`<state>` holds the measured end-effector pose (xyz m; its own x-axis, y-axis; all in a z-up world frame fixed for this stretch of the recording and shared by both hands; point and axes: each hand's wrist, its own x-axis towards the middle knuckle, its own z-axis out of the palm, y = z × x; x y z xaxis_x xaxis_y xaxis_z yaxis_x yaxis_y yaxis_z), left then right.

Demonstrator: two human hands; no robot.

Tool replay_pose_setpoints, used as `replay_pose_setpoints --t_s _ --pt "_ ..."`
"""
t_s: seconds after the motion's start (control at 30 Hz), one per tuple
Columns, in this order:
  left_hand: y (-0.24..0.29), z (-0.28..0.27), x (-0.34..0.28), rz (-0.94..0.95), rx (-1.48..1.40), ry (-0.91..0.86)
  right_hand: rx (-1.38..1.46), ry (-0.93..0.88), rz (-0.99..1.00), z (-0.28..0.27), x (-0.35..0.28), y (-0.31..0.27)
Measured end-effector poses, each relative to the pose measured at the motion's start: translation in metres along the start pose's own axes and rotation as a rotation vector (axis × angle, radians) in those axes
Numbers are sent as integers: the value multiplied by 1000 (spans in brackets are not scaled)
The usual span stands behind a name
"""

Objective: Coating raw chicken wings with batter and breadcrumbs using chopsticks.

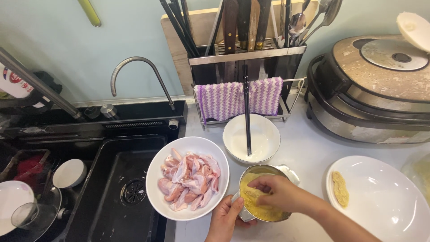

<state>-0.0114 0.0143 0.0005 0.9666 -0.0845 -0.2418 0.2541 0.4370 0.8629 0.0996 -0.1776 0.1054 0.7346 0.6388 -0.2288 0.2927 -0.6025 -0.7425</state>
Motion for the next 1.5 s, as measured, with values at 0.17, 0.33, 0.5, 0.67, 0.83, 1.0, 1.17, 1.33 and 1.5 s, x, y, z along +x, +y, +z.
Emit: replay_pose_setpoints --t_s 0.17,0.33,0.5,0.67,0.83,1.0,1.17,1.33,1.5 --pt "-1 0 1 2 12 11 171 -18 138 -6 4 4" --pt "0 1 0 1 7 11 -29 102 0 5 7 10" --pt "3 1 -1 -8 4 16 27 45 69 -2 3 -10" --pt "-2 -1 2 -20 6 24 843 -108 312 -24 -9 -23" --pt "-9 -8 9 -37 33 15 809 -73 252 -14 -5 1" --pt "-29 -9 20 -96 26 65 801 25 210 -65 -46 4" --pt "-29 -9 26 -123 -174 114 751 514 406 -115 -102 86" --pt "-22 -3 22 -155 -180 134 688 680 570 -117 -135 163" --pt "-16 -3 16 -121 -93 116 602 639 605 -112 -131 182"
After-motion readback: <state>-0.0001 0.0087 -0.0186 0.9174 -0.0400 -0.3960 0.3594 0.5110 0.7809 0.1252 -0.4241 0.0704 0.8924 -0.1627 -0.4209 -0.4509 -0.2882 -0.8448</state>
